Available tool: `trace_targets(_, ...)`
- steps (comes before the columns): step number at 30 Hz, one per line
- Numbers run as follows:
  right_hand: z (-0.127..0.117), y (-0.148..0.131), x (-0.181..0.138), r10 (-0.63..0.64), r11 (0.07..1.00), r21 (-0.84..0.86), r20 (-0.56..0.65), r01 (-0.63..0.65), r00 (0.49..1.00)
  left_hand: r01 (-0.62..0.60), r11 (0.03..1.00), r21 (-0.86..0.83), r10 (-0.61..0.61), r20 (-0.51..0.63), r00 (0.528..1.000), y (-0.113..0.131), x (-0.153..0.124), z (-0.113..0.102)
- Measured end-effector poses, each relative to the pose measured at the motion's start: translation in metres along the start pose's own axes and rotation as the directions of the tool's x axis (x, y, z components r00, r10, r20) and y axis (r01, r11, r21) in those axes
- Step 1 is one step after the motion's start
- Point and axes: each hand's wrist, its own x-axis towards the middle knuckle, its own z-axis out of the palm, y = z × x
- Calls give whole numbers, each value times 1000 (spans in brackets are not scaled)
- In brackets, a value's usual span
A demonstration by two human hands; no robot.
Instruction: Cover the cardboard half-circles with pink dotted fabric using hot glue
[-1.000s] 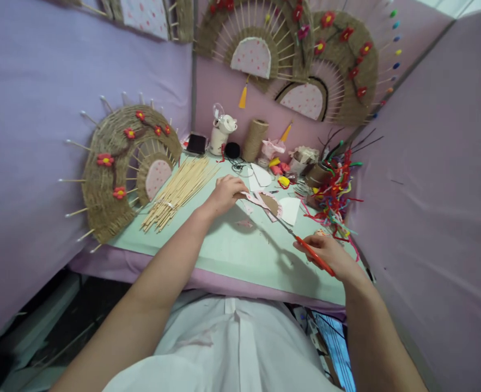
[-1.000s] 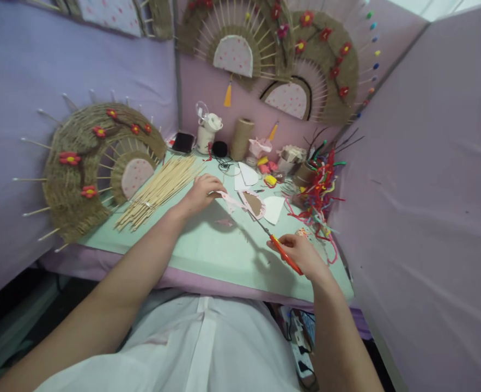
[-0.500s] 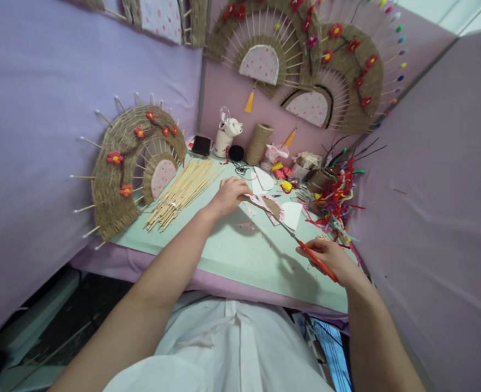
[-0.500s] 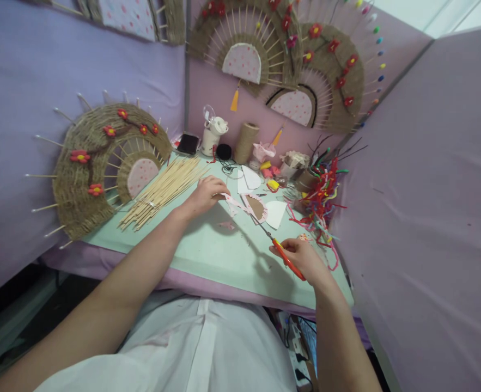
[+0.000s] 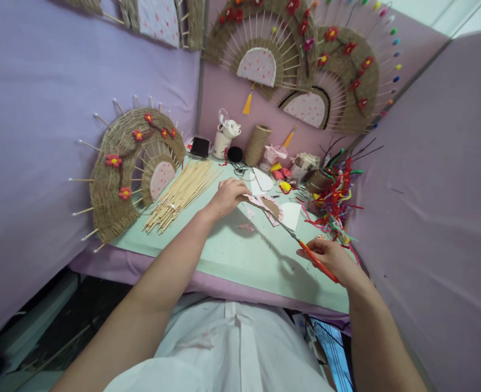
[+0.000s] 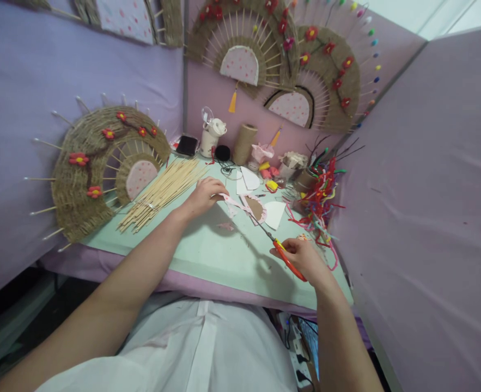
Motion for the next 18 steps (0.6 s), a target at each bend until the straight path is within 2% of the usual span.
trace_targets(4, -3, 0, -1, 15, 1000, -27, -1, -15, 1000, 13, 1000, -23, -13, -25, 1000, 1, 0, -2)
trace_targets(7, -9, 2, -4, 20, 1000, 2, -20, -20, 1000, 44, 993, -112, -56, -101, 993, -1, 2, -6)
trace_targets(9, -13, 3, -3, 31, 999, 20, -56, -30, 998, 85, 968, -236, -136, -210, 968, -5, 4, -8)
trace_targets(11, -14, 0, 2, 32, 999, 3, -118, -32, 993, 145, 903, -405, -284, -307, 908, -8, 6, -10)
trace_targets(13, -10, -8, 15, -10, 997, -71, -190, -4, 982, 215, 759, -614, -468, -287, 836, -10, 7, -11)
trace_targets(15, 2, -21, 36, -80, 983, -181, -239, 37, 968, 198, 507, -839, -581, -163, 797, -9, 8, -12)
trace_targets(17, 20, -39, 61, -105, 968, -249, -254, 39, 961, 169, 254, -952, -588, -13, 809, -4, 7, -13)
trace_targets(18, 31, -49, 74, -117, 963, -265, -257, 46, 959, 173, 176, -969, -573, 42, 819, -2, 7, -15)
